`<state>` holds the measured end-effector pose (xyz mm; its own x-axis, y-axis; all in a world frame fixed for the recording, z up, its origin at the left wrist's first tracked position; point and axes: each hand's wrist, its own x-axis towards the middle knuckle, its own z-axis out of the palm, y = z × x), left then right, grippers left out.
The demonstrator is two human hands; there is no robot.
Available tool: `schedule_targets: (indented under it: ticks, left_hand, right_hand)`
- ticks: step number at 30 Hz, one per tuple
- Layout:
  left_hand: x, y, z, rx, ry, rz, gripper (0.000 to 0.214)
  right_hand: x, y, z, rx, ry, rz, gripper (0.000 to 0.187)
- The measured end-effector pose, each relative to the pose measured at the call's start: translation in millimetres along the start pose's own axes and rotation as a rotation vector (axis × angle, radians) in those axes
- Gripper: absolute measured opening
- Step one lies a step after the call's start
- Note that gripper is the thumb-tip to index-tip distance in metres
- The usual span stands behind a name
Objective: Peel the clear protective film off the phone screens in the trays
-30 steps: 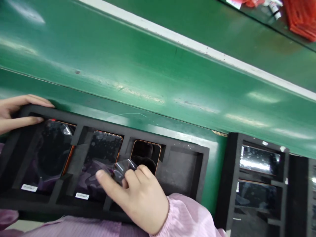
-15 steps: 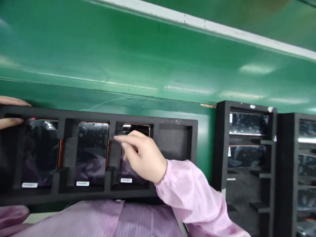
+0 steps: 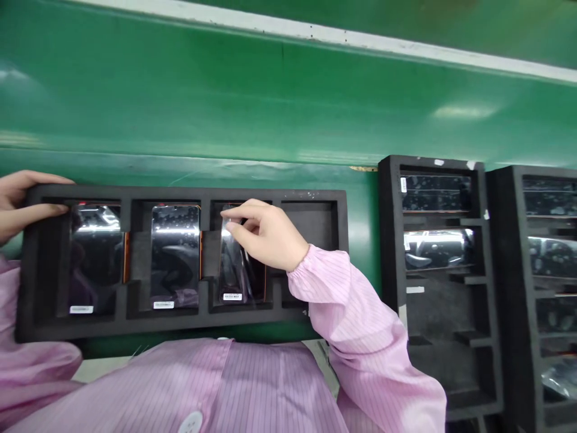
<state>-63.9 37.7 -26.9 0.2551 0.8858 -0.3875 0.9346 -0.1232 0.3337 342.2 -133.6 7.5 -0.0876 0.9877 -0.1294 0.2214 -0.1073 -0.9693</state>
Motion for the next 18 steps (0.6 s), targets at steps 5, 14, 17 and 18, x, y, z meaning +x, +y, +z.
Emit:
schedule_targets:
  ticks: [5,14,17,18]
  left_hand:
    - [-8,28,-3.1,-0.216,-0.007,0.007,0.062]
    - [-47,63,3.5,0.353,0.316,0.128,0.064]
    - [-78,84,22.6,0.356,0.176,0.227,0.075]
    - [-86,91,30.6,0.371,0.161,0.205,0.082]
  right_hand:
    - [2,2,-5,-0.619,0.475,-0.283,0.019]
    - [-23,-11,57,-1.151,0.171,-0.017,0.078]
    - [-26,-12,75,-1.233,0.177,0.079,0.081]
    - [-25,-13,78,-1.253,0.182,0.093,0.078]
